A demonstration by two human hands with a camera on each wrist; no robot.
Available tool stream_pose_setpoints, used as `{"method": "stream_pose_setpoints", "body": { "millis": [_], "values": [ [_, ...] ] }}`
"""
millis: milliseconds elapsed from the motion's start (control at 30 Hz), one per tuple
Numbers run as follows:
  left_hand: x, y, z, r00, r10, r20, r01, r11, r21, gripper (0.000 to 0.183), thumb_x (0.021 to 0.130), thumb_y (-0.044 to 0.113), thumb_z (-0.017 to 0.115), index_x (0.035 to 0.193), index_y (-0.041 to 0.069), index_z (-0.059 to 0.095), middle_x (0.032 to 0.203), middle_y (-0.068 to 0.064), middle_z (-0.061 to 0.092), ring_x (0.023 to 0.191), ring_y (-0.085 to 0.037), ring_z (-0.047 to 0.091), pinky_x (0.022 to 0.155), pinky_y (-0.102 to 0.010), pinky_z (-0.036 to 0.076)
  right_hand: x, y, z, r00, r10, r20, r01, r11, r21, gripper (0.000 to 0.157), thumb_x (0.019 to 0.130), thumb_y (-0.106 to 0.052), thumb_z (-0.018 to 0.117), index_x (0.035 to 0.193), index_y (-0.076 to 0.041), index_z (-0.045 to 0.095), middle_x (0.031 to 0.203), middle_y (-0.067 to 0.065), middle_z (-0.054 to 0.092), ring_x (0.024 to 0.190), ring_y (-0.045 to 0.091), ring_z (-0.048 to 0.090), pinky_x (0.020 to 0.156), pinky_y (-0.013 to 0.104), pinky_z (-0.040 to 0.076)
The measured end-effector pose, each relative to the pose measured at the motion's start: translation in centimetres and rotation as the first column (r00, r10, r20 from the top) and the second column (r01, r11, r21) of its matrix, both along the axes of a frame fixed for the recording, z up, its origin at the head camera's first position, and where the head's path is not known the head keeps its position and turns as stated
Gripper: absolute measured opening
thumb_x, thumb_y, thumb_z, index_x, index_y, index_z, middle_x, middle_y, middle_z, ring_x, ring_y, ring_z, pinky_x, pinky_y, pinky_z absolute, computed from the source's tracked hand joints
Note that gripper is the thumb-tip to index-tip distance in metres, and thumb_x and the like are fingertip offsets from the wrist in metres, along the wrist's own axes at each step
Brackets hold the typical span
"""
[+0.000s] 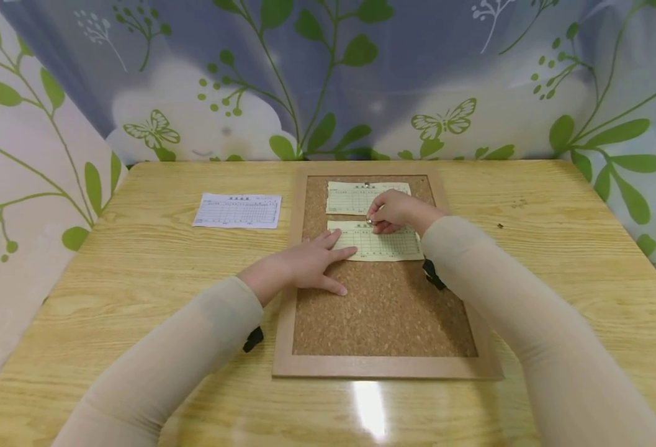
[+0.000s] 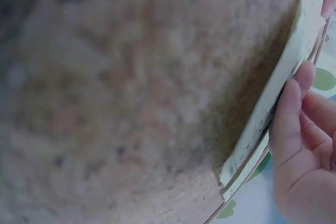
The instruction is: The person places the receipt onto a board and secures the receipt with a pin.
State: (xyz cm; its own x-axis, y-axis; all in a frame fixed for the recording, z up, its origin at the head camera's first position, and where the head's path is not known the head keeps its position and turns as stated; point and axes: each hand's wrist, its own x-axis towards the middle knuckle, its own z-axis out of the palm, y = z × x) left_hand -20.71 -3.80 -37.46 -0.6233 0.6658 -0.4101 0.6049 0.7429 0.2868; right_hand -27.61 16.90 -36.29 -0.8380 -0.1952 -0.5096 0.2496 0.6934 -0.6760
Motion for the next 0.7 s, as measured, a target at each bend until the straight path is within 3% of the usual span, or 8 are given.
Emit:
{"method": "stream_pose_setpoints", "body": {
  "millis": [400, 700],
  "values": [
    [-0.05, -0.09, -0.07, 1.0, -0.001, 0.001, 0.001, 1.0, 0.003, 0.082, 0.083, 0.057, 0.058, 0.15, 0.028, 0.02, 0.155, -0.012, -0.006, 0.14, -0.03, -0.005, 0.111, -0.047, 0.013, -0.13, -0.18, 0.0, 1.0, -0.003, 0.015, 0.003, 1.0, 0.007, 0.014, 0.097, -0.006, 0.047, 0.103, 0.003, 0.056, 0.074, 0.006, 0.059, 0.065, 0.011, 0.059, 0.061, 0.024, 0.051],
    [-0.12, -0.04, -0.04, 1.0, -0.002, 0.005, 0.002, 1.0, 0.003, 0.083, 0.083, 0.057, 0.058, 0.15, 0.028, 0.019, 0.155, -0.012, -0.007, 0.14, -0.029, -0.005, 0.11, -0.048, 0.012, 0.17, -0.56, 0.51, 0.997, 0.063, -0.036, -0.058, 0.991, 0.119, 0.015, 0.098, -0.01, 0.047, 0.1, 0.001, 0.056, 0.081, 0.008, 0.059, 0.07, 0.013, 0.062, 0.063, 0.025, 0.05]
  ]
}}
